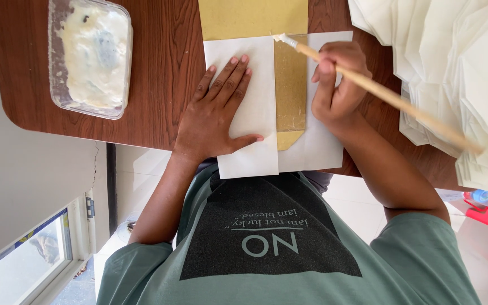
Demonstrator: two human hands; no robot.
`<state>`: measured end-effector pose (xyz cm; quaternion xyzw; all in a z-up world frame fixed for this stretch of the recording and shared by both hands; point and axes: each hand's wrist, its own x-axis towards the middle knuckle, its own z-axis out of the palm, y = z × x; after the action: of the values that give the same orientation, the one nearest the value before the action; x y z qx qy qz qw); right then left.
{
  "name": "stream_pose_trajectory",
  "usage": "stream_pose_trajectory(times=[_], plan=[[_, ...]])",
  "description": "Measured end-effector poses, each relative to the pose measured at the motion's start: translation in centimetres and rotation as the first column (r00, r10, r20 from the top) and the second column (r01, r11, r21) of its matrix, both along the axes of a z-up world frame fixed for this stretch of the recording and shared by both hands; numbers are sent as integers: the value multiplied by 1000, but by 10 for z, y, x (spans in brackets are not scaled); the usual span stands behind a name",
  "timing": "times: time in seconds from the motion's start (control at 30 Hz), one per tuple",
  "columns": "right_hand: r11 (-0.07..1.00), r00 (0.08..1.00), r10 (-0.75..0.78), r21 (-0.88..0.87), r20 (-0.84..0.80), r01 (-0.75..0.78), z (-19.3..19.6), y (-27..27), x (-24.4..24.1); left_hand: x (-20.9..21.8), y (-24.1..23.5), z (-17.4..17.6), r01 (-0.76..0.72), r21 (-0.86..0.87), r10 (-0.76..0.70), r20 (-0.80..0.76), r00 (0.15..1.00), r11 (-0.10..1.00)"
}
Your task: Applying glue to a paper template and folding it to assemble a paper bag.
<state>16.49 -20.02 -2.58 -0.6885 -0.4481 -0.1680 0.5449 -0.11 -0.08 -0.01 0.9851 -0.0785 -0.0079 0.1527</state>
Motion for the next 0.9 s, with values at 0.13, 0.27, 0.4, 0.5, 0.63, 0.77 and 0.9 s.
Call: stream_pose_trajectory(times=[0.13,0.27,0.4,0.5,0.63,0.77,0.9], plan=[[995,992,91,22,87,-93,-7,0,-1,0,2,1,-1,-5,1,16,1000,1000],[994,978,102,-62,182,-92,-6,-2,1,8,9,-9,-6,-155,31,159,987,988],[986,964,108,-147,243,-73,1,-2,1,21,16,-23,10,-124,29,307,951,992],[977,967,101,-207,234,-52,-5,-4,1,27,13,-23,19,-121,20,312,950,992],[978,981,156,-160,116,-137,-9,-6,2,27,10,-16,-14,-133,39,186,982,991],[972,969,233,6,-87,-234,-13,-5,5,28,9,-12,-29,-95,41,124,991,995],[984,986,156,-76,-51,-159,12,3,5,29,9,-10,-27,-93,35,90,995,995]])
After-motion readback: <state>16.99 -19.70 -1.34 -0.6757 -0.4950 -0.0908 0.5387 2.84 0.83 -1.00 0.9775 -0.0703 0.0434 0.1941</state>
